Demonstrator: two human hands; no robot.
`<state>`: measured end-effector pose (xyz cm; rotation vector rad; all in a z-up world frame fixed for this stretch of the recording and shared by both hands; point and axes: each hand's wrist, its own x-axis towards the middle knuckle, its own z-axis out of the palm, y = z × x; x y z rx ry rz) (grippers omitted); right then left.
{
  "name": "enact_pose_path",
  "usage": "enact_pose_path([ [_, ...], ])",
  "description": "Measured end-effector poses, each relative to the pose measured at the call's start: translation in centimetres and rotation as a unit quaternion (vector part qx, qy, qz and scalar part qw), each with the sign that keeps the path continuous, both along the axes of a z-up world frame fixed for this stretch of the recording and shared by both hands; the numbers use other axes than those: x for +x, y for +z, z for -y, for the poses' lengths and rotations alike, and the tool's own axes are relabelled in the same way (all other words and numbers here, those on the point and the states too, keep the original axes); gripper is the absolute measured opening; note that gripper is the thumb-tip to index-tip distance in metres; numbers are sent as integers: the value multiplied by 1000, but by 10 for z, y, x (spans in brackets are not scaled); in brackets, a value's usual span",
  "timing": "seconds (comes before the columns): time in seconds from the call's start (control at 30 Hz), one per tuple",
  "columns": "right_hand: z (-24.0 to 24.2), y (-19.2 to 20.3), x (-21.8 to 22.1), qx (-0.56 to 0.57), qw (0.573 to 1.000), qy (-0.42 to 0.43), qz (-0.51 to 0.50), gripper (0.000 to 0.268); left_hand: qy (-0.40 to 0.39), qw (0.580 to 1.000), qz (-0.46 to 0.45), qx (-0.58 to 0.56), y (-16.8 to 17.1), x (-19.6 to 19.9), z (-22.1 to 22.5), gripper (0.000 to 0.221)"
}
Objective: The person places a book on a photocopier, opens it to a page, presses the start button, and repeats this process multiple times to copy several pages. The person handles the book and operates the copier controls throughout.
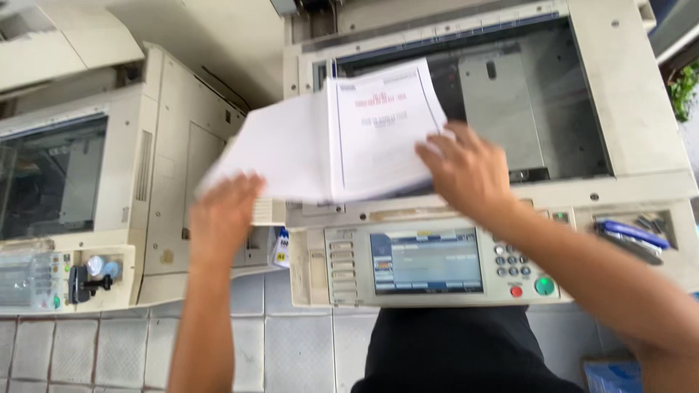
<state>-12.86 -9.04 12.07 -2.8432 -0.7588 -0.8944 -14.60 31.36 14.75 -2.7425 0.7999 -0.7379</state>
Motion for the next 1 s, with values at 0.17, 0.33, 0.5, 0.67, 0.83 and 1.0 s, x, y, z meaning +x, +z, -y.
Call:
enact_pose_path([
  [0.17,-11,-28,-36,164,937,-88,-294,79,89,950,-267,-133,-32,-31,17,31],
  [0.33,-6,-38,-41,344,855,-41,-387,89,132,845,-468,-220,-41,-9,52,91],
  [0.5,8,-37,-30,553,664,-46,-501,87,41,855,-387,-341,-88,52,109,95],
  [0.67,4,-34,-16,517,676,-162,-499,65,39,878,-317,-356,-127,86,147,92],
  [0.83,6,-30,-2,477,711,-176,-485,63,64,905,-310,-283,-134,112,154,92],
  [1.0,4,-31,14,464,724,-191,-472,63,76,917,-311,-238,-135,135,156,92],
])
